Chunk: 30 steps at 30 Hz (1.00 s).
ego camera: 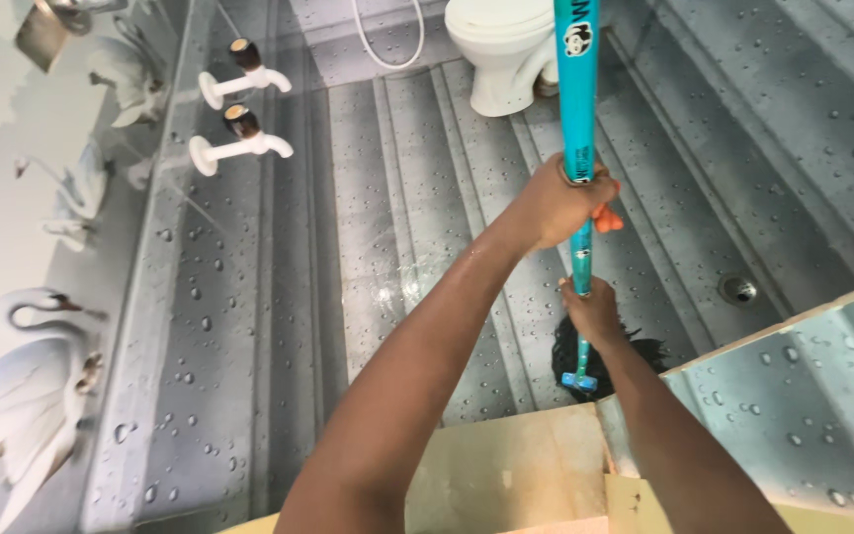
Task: The person cleans a bathroom floor by first dipping a mop into a bucket of water and then scrubbing the tiled floor around a toilet.
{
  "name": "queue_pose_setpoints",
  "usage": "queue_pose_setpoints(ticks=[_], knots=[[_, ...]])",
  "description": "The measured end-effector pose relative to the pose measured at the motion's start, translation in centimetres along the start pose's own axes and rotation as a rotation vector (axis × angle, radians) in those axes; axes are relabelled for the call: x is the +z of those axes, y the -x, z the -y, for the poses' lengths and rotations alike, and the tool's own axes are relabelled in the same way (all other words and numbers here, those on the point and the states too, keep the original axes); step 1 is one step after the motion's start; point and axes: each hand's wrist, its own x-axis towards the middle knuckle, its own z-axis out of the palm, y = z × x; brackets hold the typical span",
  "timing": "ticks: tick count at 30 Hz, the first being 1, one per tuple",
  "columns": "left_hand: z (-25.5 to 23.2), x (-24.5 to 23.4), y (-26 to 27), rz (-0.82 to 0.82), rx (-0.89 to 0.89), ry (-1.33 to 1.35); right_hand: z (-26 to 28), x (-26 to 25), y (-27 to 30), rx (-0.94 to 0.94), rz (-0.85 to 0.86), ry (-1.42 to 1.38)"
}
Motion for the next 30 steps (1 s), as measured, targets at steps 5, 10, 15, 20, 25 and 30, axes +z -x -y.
queue_pose_setpoints(ticks=[5, 10, 15, 20, 25, 30], knots=[[2.0, -1.9, 4.8, 0.045, -0.076, -0.070, -1.0, 0.4, 1.6, 0.261, 0.276, 0.378], [3.3, -6.7, 9.7, -0.175, -0.177, -0.141, -2.2, 8.2, 2.4, 0.195, 0.188, 0.534], [2.9, -12.7, 14.0, -0.315, -0.117, -0.112, 0.4, 16.2, 1.2, 0.141, 0.154, 0.486], [-1.5, -16.6, 18.6, -0.513, -0.078, -0.280, 5.5, 24.9, 0.6, 0.055, 0.221, 0.337], [-7.7, -16.7, 20.5, -0.761, -0.198, -0.557, 10.0, 31.3, 1.4, -0.141, 0.492, 0.290], [-11.2, -16.9, 21.0, -0.910, -0.362, -0.812, 12.3, 34.4, 5.3, -0.232, 0.772, -0.008]])
